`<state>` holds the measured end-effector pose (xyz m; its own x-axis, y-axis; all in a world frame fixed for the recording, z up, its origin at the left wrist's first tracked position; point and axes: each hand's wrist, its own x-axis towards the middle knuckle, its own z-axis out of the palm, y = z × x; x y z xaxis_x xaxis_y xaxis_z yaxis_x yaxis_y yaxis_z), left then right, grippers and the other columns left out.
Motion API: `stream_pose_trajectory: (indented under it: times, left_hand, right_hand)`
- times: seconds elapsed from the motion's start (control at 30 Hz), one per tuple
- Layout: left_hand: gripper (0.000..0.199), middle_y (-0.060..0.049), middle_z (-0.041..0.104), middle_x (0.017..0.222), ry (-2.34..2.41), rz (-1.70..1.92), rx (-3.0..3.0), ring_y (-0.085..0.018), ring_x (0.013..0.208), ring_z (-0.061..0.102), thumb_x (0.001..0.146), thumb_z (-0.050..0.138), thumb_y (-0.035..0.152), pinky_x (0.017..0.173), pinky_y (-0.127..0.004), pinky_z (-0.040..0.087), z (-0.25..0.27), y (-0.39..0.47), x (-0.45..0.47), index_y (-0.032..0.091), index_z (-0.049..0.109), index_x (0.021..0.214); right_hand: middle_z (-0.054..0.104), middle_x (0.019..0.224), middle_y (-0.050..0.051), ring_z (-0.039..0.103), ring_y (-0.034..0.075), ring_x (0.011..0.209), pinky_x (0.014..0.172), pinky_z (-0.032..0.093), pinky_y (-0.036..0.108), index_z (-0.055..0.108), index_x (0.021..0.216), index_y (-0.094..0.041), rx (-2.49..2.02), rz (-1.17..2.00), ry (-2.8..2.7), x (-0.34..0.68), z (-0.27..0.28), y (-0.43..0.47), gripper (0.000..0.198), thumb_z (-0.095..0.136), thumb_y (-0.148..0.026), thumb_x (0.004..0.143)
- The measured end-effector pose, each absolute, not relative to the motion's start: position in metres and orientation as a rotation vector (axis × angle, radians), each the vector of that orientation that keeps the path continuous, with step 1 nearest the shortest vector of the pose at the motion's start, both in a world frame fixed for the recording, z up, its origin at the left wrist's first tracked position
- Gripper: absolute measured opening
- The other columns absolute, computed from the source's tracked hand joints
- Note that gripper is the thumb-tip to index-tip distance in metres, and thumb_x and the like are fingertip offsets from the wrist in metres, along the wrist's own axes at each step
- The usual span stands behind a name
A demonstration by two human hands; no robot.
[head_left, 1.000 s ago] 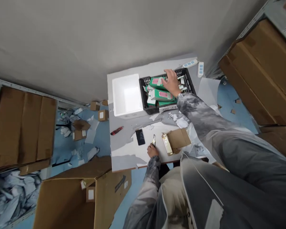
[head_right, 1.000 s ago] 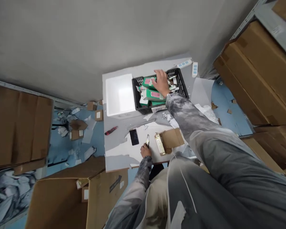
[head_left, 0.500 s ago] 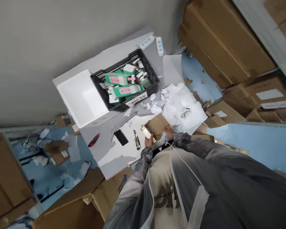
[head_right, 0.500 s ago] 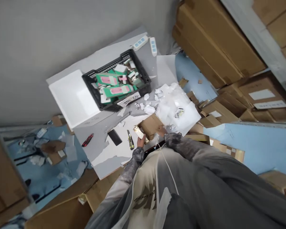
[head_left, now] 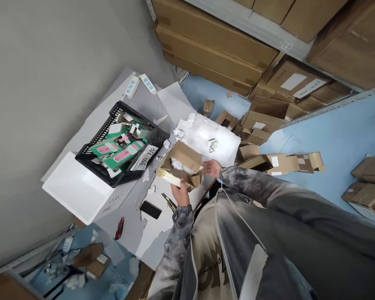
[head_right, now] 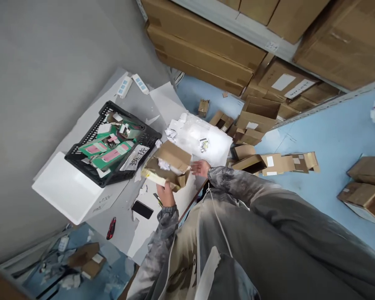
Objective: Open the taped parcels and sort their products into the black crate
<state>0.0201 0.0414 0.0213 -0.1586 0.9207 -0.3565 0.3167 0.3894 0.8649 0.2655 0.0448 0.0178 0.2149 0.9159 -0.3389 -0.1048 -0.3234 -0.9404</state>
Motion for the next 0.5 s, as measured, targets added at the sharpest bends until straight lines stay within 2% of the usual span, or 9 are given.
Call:
stream_pose_trajectory:
  times: [0.07,0.1,0.17,0.23,0.3,0.4,0.43,0.5]
  left_hand:
    - [0.060,-0.012,0.084,0.138,1.442,0.754,1.096,-0.035,0.141,0.078,0.102,0.088,0.078,0.123,-0.052,0.064,0.037,0.059,0.066,0.027,0.076,0.134]
    - [0.066,-0.014,0.080,0.154,1.273,0.708,1.055,-0.036,0.149,0.076,0.106,0.085,0.080,0.123,-0.050,0.065,0.046,0.065,0.090,0.028,0.076,0.145]
    - [0.078,-0.016,0.068,0.179,1.054,0.625,1.030,-0.038,0.166,0.068,0.109,0.079,0.086,0.124,-0.050,0.066,0.060,0.072,0.127,0.032,0.072,0.164]
    - [0.084,-0.017,0.064,0.186,0.962,0.545,1.112,-0.040,0.170,0.066,0.108,0.080,0.086,0.127,-0.054,0.064,0.068,0.068,0.143,0.034,0.070,0.173]
    - [0.081,-0.019,0.071,0.178,0.940,0.451,1.252,-0.042,0.159,0.073,0.104,0.089,0.080,0.129,-0.058,0.064,0.067,0.055,0.136,0.031,0.077,0.168]
    - [0.060,-0.019,0.086,0.154,0.980,0.283,1.371,-0.042,0.141,0.083,0.100,0.094,0.069,0.124,-0.060,0.067,0.051,0.022,0.093,0.028,0.090,0.143]
    - [0.054,-0.018,0.089,0.148,1.014,0.225,1.369,-0.042,0.137,0.084,0.101,0.092,0.068,0.121,-0.060,0.069,0.044,0.008,0.074,0.027,0.092,0.136]
    - [0.051,-0.016,0.091,0.140,1.093,0.121,1.328,-0.041,0.134,0.086,0.104,0.085,0.069,0.116,-0.058,0.071,0.031,-0.020,0.034,0.027,0.092,0.132]
  right_hand:
    - [0.054,0.056,0.002,0.065,0.026,0.058,0.057,0.062,0.043,0.044,0.071,-0.034,-1.490,1.415,-0.670,0.275,0.001,0.028,0.076,0.048,-0.106,0.093]
    - [0.050,0.054,0.002,0.063,0.026,0.056,0.056,0.061,0.045,0.043,0.070,-0.034,-1.484,1.460,-0.621,0.278,-0.005,0.018,0.076,0.048,-0.108,0.089]
    - [0.045,0.052,0.000,0.058,0.025,0.052,0.057,0.061,0.046,0.043,0.069,-0.034,-1.467,1.532,-0.553,0.281,-0.012,-0.004,0.077,0.052,-0.110,0.080]
    - [0.046,0.054,-0.001,0.058,0.024,0.053,0.059,0.061,0.046,0.045,0.070,-0.034,-1.451,1.581,-0.508,0.278,-0.016,-0.025,0.080,0.057,-0.113,0.070]
    - [0.051,0.058,0.000,0.062,0.025,0.058,0.061,0.061,0.047,0.047,0.072,-0.034,-1.451,1.613,-0.474,0.273,-0.017,-0.045,0.081,0.060,-0.113,0.064]
    - [0.060,0.066,0.003,0.068,0.027,0.066,0.063,0.061,0.047,0.048,0.072,-0.032,-1.498,1.628,-0.437,0.259,-0.014,-0.073,0.081,0.065,-0.111,0.064]
    - [0.062,0.068,0.003,0.069,0.027,0.068,0.063,0.061,0.046,0.049,0.072,-0.032,-1.524,1.619,-0.432,0.253,-0.011,-0.082,0.080,0.066,-0.110,0.067]
    - [0.065,0.073,0.002,0.069,0.024,0.070,0.067,0.063,0.042,0.058,0.077,-0.029,-1.586,1.553,-0.460,0.239,-0.002,-0.100,0.077,0.068,-0.104,0.084]
